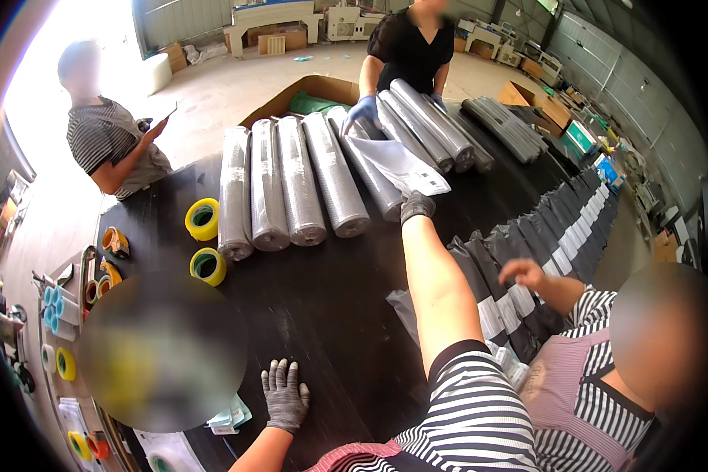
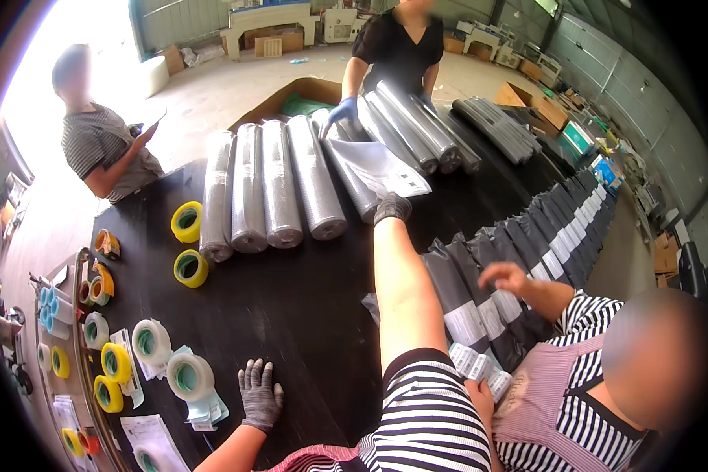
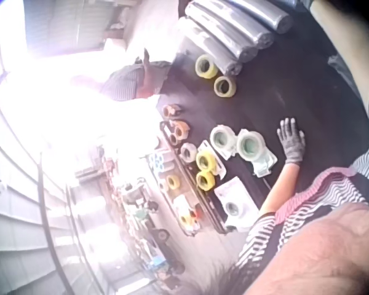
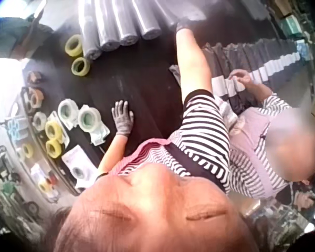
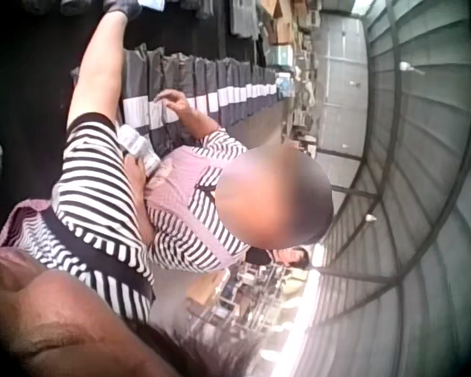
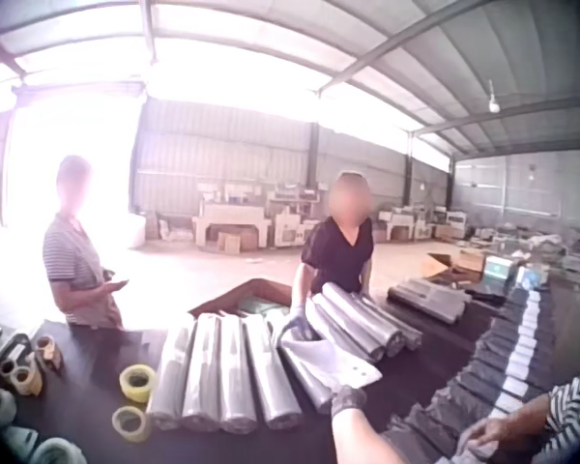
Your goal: The person reviews printed documents on a table, points at lines on the paperwork with a coworker, and handles rolls of tape on the work surface.
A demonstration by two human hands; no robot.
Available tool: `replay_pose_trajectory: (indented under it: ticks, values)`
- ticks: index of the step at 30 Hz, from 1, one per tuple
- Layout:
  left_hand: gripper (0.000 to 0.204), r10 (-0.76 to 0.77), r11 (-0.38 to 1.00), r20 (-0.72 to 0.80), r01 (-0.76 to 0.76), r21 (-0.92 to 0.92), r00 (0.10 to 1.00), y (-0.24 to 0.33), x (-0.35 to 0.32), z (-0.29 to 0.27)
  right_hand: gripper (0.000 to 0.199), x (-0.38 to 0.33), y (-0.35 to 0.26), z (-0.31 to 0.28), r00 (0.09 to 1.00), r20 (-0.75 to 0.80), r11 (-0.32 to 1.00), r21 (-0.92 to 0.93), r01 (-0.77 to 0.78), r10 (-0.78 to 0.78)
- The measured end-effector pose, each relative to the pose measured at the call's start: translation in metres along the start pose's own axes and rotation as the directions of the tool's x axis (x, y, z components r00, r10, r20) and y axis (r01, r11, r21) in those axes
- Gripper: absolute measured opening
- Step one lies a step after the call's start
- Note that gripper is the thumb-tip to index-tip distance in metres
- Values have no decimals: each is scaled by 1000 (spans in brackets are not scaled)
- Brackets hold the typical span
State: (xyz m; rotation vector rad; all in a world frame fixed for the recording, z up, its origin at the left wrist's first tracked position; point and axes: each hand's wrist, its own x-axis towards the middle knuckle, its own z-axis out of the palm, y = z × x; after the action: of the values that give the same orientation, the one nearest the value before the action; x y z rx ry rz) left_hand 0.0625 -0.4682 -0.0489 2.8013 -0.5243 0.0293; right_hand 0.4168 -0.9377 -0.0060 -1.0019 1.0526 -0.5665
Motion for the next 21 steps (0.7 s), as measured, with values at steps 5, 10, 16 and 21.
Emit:
replay_pose_trajectory:
  ticks: [5,10,16,21]
  values:
    - [59,6,1000,-4,-6,-11,1000,-2,2,3,41,8,9,11,994,-86,996,-64,56,-61]
    - [59,32,999,-7,-32,-31,999,4,2,6,41,20,-6,-3,996,-89,996,-87,18,-26]
    - [59,12,1000,-16,-12,-26,1000,-1,-1,4,50,-77,-11,-5,985,173,964,263,-37,-10]
    - [59,33,998,-22,-34,-62,999,4,0,5,33,-182,70,-112,897,355,960,5,281,-265]
